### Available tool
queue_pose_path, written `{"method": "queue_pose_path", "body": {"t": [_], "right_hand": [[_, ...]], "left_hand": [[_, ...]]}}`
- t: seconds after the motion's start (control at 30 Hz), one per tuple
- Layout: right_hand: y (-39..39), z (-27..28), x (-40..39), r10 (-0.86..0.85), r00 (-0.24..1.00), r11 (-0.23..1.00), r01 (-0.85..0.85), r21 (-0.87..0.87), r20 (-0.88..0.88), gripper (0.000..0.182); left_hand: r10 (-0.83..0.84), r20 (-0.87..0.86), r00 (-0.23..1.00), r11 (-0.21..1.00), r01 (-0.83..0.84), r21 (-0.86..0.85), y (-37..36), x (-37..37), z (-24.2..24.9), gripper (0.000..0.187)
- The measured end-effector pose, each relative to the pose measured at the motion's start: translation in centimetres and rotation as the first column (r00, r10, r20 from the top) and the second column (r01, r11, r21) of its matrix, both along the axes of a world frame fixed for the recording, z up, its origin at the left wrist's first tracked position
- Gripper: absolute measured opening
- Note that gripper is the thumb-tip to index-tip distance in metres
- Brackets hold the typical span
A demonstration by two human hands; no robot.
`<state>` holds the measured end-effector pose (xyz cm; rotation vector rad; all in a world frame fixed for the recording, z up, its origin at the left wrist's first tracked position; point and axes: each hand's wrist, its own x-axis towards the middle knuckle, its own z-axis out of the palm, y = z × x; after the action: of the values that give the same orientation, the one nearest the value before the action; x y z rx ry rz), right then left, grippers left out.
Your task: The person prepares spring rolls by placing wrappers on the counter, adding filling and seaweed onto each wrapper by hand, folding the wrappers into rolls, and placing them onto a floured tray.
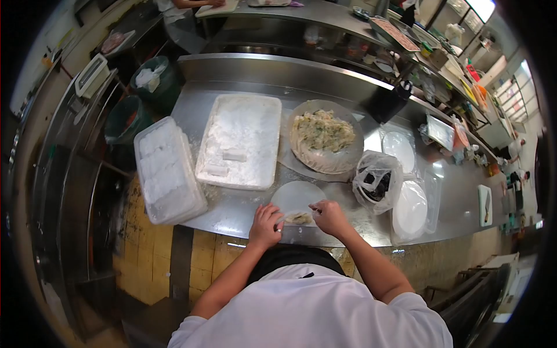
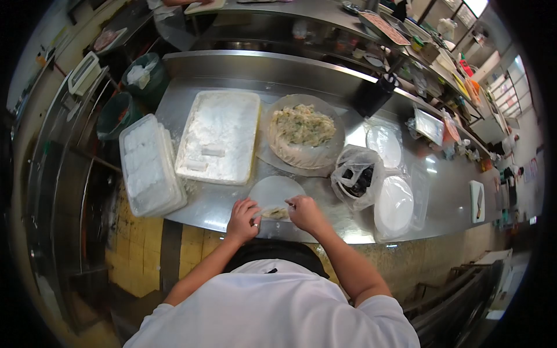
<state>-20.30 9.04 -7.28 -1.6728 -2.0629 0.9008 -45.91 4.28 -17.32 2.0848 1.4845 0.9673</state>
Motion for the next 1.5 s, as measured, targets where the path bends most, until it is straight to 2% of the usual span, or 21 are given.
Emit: {"method": "queue_pose_path", "body": {"t": [0.1, 0.2, 0.3, 0.4, 0.5, 0.53, 0.63, 0.7, 0.77, 0.83, 0.93, 1.03, 1.13, 1.3, 1.37, 1.43, 1.5], "right_hand": [[-0.3, 2.7, 1.1, -0.153, 0.988, 0.985, 0.152, 0.081, 0.006, 0.038], [1.4, 2.6, 3.1, -0.139, 0.985, 0.917, 0.09, 0.387, 0.101, 0.059], [4.6, 2.3, 2.1, -0.169, 0.958, 0.925, 0.073, 0.373, 0.232, 0.071], [5.5, 1.4, 1.3, -0.091, 0.891, 0.994, 0.054, 0.095, 0.444, 0.076], [3.1, 2.7, 1.8, -0.044, 0.9, 0.998, 0.018, 0.064, 0.434, 0.073], [2.4, 3.9, 2.0, -0.004, 0.87, 1.0, 0.011, -0.011, 0.493, 0.06], [0.3, 5.8, 4.3, -0.038, 0.891, 0.996, 0.071, -0.056, 0.452, 0.038], [-0.2, 5.1, 7.8, -0.315, 0.908, 0.944, 0.271, 0.189, 0.276, 0.022], [1.3, 4.4, 12.9, -0.442, 0.847, 0.888, 0.367, 0.278, 0.295, 0.02], [3.6, 5.2, 16.5, -0.479, 0.743, 0.867, 0.485, 0.117, 0.468, 0.025], [6.7, 4.0, 18.6, -0.287, 0.713, 0.895, 0.437, -0.085, 0.64, 0.027], [8.2, 5.1, 17.5, -0.052, 0.73, 0.881, 0.355, -0.313, 0.682, 0.035], [8.7, 3.2, 17.7, -0.002, 0.672, 0.905, 0.316, -0.284, 0.741, 0.033], [7.4, 1.7, 19.4, -0.128, 0.686, 0.958, 0.272, -0.089, 0.716, 0.027], [6.6, 2.6, 18.5, -0.195, 0.737, 0.958, 0.283, -0.034, 0.647, 0.026], [4.3, 6.9, 16.9, -0.294, 0.805, 0.944, 0.329, 0.024, 0.516, 0.024], [1.4, 9.2, 15.2, -0.218, 0.831, 0.959, 0.28, -0.046, 0.512, 0.023]], "left_hand": [[0.001, -0.02, 1.0, 1.0, -0.001, 0.026, 0.0, 0.1, 0.1, 0.031], [-0.008, -0.051, 0.999, 1.0, 0.009, 0.027, -0.1, 0.3, 0.4, 0.032], [-0.016, -0.073, 0.997, 0.999, 0.019, 0.036, 0.1, 0.3, 0.0, 0.033], [-0.018, -0.088, 0.996, 0.999, 0.021, 0.032, -0.1, 0.4, 0.0, 0.033], [-0.009, -0.096, 0.995, 0.999, 0.012, 0.034, 0.1, 0.6, 0.3, 0.032], [-0.007, -0.104, 0.995, 1.0, 0.01, 0.027, 0.0, 0.6, 0.4, 0.033], [0.001, -0.113, 0.994, 1.0, 0.003, 0.031, -0.1, 0.6, 0.3, 0.033], [0.006, -0.115, 0.993, 0.999, -0.001, 0.041, 0.0, 0.6, 0.2, 0.033], [0.009, -0.119, 0.993, 0.999, -0.003, 0.048, -0.1, 0.7, 0.3, 0.033], [0.014, -0.117, 0.993, 0.998, -0.008, 0.055, 0.0, 0.8, 0.1, 0.032], [0.017, -0.122, 0.992, 0.998, -0.009, 0.067, 0.0, 0.7, -0.1, 0.032], [0.011, -0.11, 0.994, 0.998, -0.004, 0.066, 0.1, 0.7, 0.2, 0.033], [0.005, -0.109, 0.994, 0.998, 0.001, 0.06, -0.1, 0.7, 0.3, 0.033], [0.006, -0.106, 0.994, 0.997, 0.002, 0.074, 0.0, 0.6, 0.2, 0.033], [0.007, -0.099, 0.995, 0.998, 0.0, 0.066, 0.0, 0.7, 0.4, 0.033], [0.017, -0.098, 0.995, 0.998, -0.011, 0.065, 0.0, 0.7, 0.7, 0.031], [0.017, -0.093, 0.996, 0.998, -0.012, 0.058, 0.0, 0.7, 0.8, 0.032]]}}
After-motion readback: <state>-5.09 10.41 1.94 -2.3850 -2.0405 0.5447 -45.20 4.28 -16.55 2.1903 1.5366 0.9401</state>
